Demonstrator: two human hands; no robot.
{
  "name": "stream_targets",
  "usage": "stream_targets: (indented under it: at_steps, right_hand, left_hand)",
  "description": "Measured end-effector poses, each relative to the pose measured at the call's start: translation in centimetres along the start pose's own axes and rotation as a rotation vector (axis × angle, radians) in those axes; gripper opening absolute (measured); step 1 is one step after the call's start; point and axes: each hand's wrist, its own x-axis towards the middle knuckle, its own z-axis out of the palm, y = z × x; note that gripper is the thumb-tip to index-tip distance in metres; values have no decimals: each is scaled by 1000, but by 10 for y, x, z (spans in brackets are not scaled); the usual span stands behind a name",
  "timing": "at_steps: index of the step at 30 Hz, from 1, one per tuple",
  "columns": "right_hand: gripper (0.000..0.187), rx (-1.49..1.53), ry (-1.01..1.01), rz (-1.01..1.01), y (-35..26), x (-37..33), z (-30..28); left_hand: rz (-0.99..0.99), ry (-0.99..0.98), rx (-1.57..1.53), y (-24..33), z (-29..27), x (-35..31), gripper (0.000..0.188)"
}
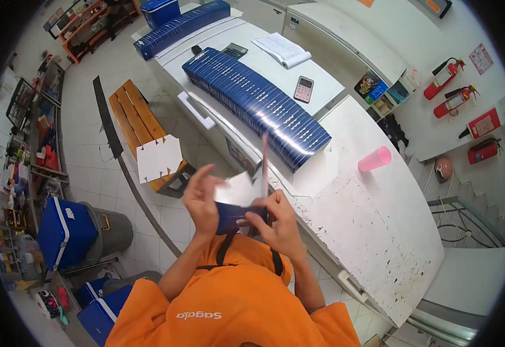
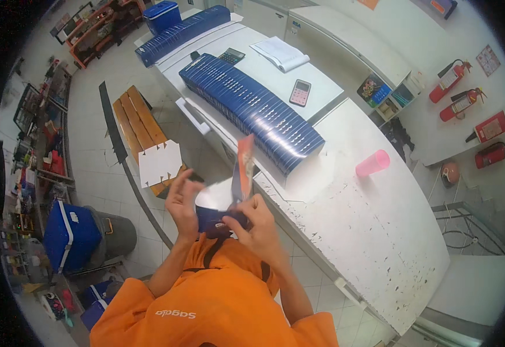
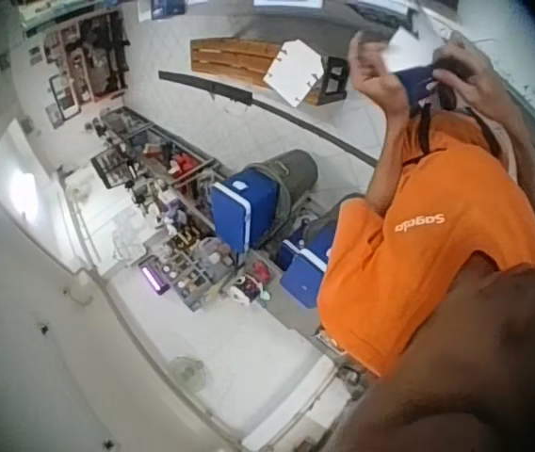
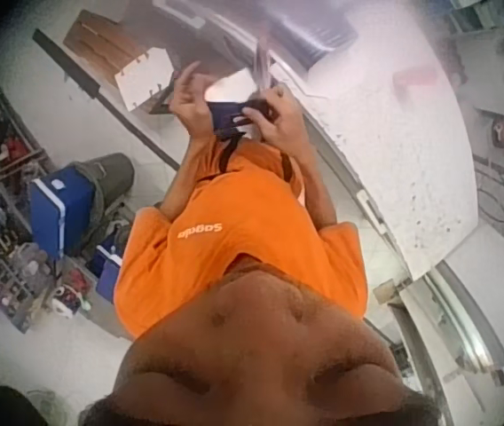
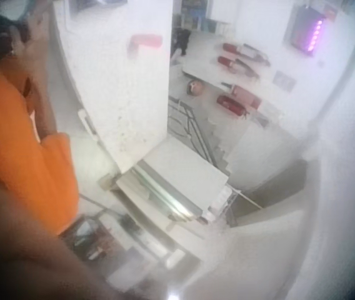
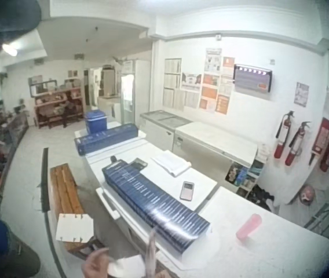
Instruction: The person assembles cardboard food boxes by hand, folding the flaps and edges to create the box shape and stacking them on a counter.
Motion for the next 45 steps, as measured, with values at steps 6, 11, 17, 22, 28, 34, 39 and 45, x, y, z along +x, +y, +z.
stream_targets:
  at_steps: [6, 11, 17, 22, 28, 34, 39, 45]
  right_hand:
    - [21, -145, -7, -232, 2, -29, -22]
    - [14, 318, 433, 170, 43, -32, -31]
    - [27, 780, 97, 455, 85, -34, -55]
    - [33, 743, 31, 59, 108, -27, -79]
    - [22, 576, 314, -11, 100, 9, -66]
    - [18, 242, 309, 168, 104, 48, -39]
    - [14, 153, 350, 461, 80, 89, -23]
    - [54, 708, 325, 451, 101, 62, -8]
  left_hand:
    - [-879, -242, -882, -71, -10, 11, 56]
    - [-1063, -391, -830, -22, 37, 8, 52]
    - [-1032, -569, -605, -27, 56, 19, 56]
    - [-1039, -658, -537, -14, 70, 49, 57]
    - [-936, -641, -532, -9, 60, 92, 51]
    - [-757, -849, -283, -49, 54, 154, 44]
    - [-589, -793, -118, -57, 46, 172, 36]
    - [-516, -179, -498, -53, 13, 180, 22]
